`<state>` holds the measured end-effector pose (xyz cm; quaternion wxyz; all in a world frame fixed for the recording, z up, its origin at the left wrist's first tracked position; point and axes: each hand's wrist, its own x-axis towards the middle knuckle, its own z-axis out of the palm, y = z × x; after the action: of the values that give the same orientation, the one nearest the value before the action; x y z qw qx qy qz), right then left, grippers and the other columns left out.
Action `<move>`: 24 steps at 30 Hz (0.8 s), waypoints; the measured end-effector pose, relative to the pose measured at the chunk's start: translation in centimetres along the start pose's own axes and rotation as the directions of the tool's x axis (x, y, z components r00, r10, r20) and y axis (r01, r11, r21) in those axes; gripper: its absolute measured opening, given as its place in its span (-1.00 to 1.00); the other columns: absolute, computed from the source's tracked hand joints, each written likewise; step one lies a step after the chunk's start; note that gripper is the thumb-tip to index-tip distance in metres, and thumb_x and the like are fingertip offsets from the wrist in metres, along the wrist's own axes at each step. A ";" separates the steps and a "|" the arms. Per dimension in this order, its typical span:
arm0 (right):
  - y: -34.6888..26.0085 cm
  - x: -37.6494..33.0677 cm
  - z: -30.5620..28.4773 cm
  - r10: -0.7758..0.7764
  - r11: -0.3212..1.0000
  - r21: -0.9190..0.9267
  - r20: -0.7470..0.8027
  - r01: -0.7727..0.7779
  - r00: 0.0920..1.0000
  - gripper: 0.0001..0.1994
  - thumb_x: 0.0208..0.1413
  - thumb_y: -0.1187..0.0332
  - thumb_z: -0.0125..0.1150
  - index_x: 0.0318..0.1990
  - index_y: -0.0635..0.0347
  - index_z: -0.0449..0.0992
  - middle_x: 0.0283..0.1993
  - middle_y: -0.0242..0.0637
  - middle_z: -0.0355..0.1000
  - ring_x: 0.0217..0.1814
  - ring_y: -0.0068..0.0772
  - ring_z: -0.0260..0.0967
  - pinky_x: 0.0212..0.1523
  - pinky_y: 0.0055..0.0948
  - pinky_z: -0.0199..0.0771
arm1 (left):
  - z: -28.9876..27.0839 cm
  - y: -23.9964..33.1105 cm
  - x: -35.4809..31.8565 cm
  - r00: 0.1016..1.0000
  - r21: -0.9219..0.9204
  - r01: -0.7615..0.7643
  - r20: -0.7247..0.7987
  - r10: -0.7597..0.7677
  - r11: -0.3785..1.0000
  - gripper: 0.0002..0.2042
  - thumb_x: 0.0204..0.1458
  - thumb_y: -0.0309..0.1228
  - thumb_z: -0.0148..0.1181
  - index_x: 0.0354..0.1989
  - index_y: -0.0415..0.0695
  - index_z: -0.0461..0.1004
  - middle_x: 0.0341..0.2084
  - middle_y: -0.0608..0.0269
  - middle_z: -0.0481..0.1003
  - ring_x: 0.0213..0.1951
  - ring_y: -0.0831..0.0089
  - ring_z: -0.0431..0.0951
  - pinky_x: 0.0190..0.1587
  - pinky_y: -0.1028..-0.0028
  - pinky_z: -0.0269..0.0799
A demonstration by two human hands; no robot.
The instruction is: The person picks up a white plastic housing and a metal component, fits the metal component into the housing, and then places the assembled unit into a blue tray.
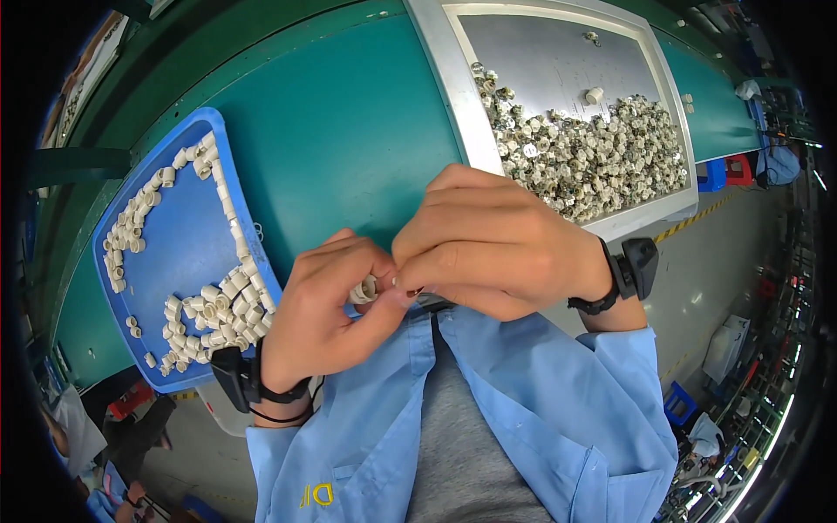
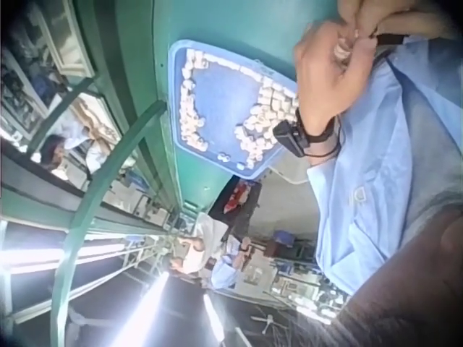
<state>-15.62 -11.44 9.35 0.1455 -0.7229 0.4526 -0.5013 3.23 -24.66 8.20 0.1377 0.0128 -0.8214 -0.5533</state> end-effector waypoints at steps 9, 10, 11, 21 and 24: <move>0.1 -0.9 0.9 0.125 0.979 0.182 -0.151 -0.096 0.981 -0.79 -0.08 0.69 0.37 -0.24 0.30 0.59 -0.24 -0.14 0.55 -0.32 -0.33 0.50 -0.38 -0.45 0.47 | 2.2 0.4 -0.7 0.965 -0.466 0.138 -0.137 -0.225 0.874 -0.88 0.00 -0.59 0.34 -0.32 -0.28 0.51 -0.60 0.28 0.43 -0.55 0.53 0.36 -0.46 0.53 0.20; 0.0 -1.1 1.2 0.163 0.971 0.205 -0.206 -0.120 0.965 -0.80 -0.06 0.69 0.37 -0.25 0.32 0.59 -0.25 -0.12 0.54 -0.32 -0.34 0.51 -0.38 -0.47 0.48 | 2.7 0.1 -0.8 0.954 -0.369 0.087 -0.238 -0.185 0.926 -0.85 -0.02 -0.60 0.34 -0.28 -0.29 0.52 -0.62 0.29 0.42 -0.56 0.53 0.35 -0.46 0.53 0.19; -0.1 -1.4 1.6 0.163 0.971 0.206 -0.205 -0.120 0.965 -0.80 -0.06 0.69 0.37 -0.25 0.32 0.59 -0.25 -0.12 0.54 -0.32 -0.34 0.51 -0.38 -0.47 0.48 | 3.2 -0.1 -0.9 0.933 -0.262 0.047 -0.334 -0.136 0.964 -0.82 -0.03 -0.62 0.35 -0.24 -0.31 0.54 -0.63 0.30 0.40 -0.56 0.54 0.34 -0.47 0.53 0.19; -0.7 -2.3 1.7 0.195 0.968 0.207 -0.269 -0.142 0.943 -0.82 -0.06 0.69 0.38 -0.26 0.35 0.60 -0.25 -0.09 0.55 -0.35 -0.33 0.51 -0.40 -0.47 0.48 | 3.4 0.3 -0.4 0.914 -0.108 -0.052 -0.406 0.003 0.993 -0.74 -0.10 -0.69 0.32 -0.18 -0.36 0.55 -0.67 0.29 0.39 -0.59 0.52 0.33 -0.53 0.51 0.16; -1.0 -2.3 1.2 0.212 0.967 0.191 -0.230 -0.169 0.950 -0.81 -0.06 0.69 0.38 -0.25 0.36 0.60 -0.25 -0.08 0.56 -0.34 -0.33 0.52 -0.39 -0.48 0.48 | 3.4 0.7 0.0 0.925 -0.022 -0.068 -0.375 0.054 0.997 -0.74 -0.12 -0.71 0.28 -0.19 -0.37 0.55 -0.66 0.28 0.40 -0.60 0.50 0.35 -0.54 0.50 0.17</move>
<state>-14.27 -9.37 8.06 0.1963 -0.5921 0.4910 -0.6081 2.53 -21.31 7.65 0.3091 0.0901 -0.7704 -0.5503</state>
